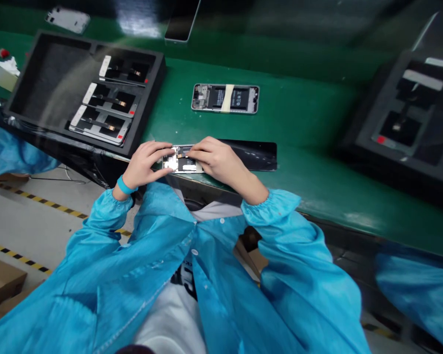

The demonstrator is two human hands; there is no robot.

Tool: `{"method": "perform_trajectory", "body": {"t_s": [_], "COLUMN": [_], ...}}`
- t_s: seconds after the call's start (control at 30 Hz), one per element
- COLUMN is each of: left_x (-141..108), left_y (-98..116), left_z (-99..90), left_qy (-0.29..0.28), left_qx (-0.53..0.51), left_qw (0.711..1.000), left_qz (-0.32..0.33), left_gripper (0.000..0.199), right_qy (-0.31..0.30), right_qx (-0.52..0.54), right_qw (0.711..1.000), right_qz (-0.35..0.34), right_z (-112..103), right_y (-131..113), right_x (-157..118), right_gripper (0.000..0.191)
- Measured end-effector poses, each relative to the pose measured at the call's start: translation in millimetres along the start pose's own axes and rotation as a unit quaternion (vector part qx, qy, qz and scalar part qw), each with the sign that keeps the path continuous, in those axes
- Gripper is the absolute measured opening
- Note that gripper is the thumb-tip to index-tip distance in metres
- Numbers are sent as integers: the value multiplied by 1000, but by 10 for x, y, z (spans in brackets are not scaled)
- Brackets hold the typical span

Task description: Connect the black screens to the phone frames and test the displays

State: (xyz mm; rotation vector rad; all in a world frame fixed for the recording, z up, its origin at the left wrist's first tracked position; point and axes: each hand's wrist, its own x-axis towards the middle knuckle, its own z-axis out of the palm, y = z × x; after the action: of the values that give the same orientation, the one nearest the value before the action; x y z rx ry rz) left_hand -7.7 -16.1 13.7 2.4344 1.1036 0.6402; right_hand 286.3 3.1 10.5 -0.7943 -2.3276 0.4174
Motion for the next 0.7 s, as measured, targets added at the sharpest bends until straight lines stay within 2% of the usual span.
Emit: {"method": "perform_trajectory", "body": {"t_s": [0.2, 0.43, 0.53, 0.7], "left_x": [-1, -12, -2, 88], "left_y": [3, -19, -17, 39], "left_z": [0, 14, -20, -157], "left_qy": [-6, 14, -27, -138], "left_qx": [21, 71, 106, 163], "left_qw": [1000, 996, 992, 972], "left_qz": [7, 59, 66, 95], "left_gripper": [63, 46, 49, 57], "right_qy": [-19, -21, -22, -27], "right_qx": [-9, -34, -31, -42], "right_qw": [1000, 999, 999, 998], "right_qz": [12, -11, -7, -23], "right_z": [13, 12, 13, -19], "right_y": [-64, -75, -75, -79], "right_x": [21, 29, 26, 43], "right_gripper": [31, 31, 32, 31]}}
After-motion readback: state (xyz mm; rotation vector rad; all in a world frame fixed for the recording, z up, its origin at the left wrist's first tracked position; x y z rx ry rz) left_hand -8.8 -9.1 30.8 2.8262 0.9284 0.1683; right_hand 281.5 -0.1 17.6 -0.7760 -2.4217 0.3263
